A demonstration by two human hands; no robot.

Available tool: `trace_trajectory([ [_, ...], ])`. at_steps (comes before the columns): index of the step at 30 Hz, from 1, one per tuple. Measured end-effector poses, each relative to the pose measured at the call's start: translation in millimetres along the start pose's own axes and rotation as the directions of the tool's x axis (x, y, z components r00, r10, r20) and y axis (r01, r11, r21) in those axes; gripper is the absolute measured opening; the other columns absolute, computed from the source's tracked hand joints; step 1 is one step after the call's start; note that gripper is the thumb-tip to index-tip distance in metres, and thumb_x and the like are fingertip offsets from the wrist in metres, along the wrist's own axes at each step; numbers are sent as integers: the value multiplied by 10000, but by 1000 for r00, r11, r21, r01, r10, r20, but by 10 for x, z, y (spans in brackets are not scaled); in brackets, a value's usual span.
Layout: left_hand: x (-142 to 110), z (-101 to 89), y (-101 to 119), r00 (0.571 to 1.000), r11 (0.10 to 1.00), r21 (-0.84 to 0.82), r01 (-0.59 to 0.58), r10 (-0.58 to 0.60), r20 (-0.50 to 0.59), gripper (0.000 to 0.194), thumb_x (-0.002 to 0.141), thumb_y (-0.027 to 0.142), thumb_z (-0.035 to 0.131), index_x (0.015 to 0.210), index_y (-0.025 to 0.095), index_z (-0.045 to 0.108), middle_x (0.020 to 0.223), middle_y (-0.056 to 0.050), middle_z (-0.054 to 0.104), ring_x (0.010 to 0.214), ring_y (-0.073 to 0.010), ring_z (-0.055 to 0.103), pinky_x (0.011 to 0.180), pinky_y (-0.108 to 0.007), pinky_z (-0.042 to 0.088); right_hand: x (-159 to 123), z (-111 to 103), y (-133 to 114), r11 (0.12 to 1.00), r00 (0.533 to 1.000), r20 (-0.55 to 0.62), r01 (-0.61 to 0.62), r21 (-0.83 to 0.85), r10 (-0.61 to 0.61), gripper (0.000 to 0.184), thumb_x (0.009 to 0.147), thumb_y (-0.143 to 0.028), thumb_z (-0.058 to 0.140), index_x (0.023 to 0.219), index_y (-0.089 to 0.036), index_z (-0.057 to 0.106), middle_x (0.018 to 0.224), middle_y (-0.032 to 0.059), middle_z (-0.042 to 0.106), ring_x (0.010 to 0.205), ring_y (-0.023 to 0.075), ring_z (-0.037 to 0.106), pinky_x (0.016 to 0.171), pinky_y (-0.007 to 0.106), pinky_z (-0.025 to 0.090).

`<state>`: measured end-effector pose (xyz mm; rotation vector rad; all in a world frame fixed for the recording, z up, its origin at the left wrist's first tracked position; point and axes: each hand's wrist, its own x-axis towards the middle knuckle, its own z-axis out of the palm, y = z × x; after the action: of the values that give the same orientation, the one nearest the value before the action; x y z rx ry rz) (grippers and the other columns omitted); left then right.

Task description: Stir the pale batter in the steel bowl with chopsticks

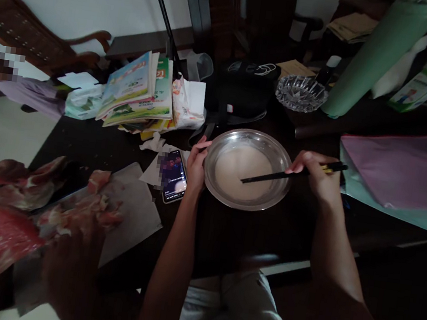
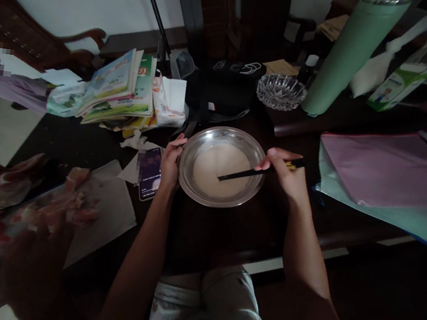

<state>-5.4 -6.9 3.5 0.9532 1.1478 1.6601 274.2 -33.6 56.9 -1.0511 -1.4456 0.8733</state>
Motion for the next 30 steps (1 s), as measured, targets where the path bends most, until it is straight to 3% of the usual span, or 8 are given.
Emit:
trace_trajectory([
  [2,-62,-6,2,1000,997,75,-7,6,13,143,858,265,611,928,260,736,1197,-28,726,1236,-238,604,1113,-407,397,1,63,-2,1000,990,139,-10,-14,12,361,905,-494,645,650,-248,714,701,24,743,701,200,708,702,352,535],
  [4,-149,11,41,1000,977,210,-16,14,14,166,901,303,574,960,252,720,1113,-31,734,1152,-226,633,1072,-392,429,10,104,8,999,983,183,21,-34,-15,313,884,-498,674,708,-248,741,769,33,762,774,199,721,742,342,545],
  [9,-449,117,297,1000,800,600,16,-21,1,289,979,426,480,1048,210,659,1155,-88,692,1165,-239,606,1071,-411,429,15,6,19,999,999,-38,20,-40,-21,406,913,-503,631,612,-238,689,657,14,724,689,174,704,724,320,534],
  [13,-726,174,477,999,632,774,42,-36,-25,325,1008,419,405,1111,209,631,1214,-128,671,1228,-270,574,1145,-508,342,-12,-3,-32,1000,999,26,-23,-6,24,436,898,-539,630,580,-245,678,610,16,712,641,194,695,682,340,534],
  [16,-876,195,542,993,551,828,104,-105,-55,349,1024,420,348,1147,234,617,1295,-120,647,1310,-285,529,1206,-643,102,-16,67,-63,999,994,99,-54,-4,54,428,869,-573,653,600,-244,691,652,25,734,662,196,700,706,346,546],
  [19,-940,220,578,987,531,836,137,-141,-72,371,1028,432,328,1179,241,607,1336,-125,625,1364,-300,486,1179,-706,-7,-3,58,-50,998,995,81,-55,-20,56,426,864,-581,656,610,-241,696,668,27,741,672,194,701,731,349,549],
  [24,-948,250,637,981,506,847,164,-173,-87,384,1026,452,330,1194,245,606,1350,-123,618,1358,-313,496,1163,-733,-16,2,-39,2,999,999,-31,-28,-16,28,448,887,-563,634,576,-243,669,609,21,712,639,199,695,716,359,548],
  [30,-947,232,672,976,497,850,174,-199,-84,401,1017,481,344,1182,246,623,1325,-122,634,1323,-323,528,1178,-699,128,23,98,36,998,983,182,34,-49,-25,319,873,-523,678,727,-248,745,784,41,770,811,208,725,786,354,550],
])
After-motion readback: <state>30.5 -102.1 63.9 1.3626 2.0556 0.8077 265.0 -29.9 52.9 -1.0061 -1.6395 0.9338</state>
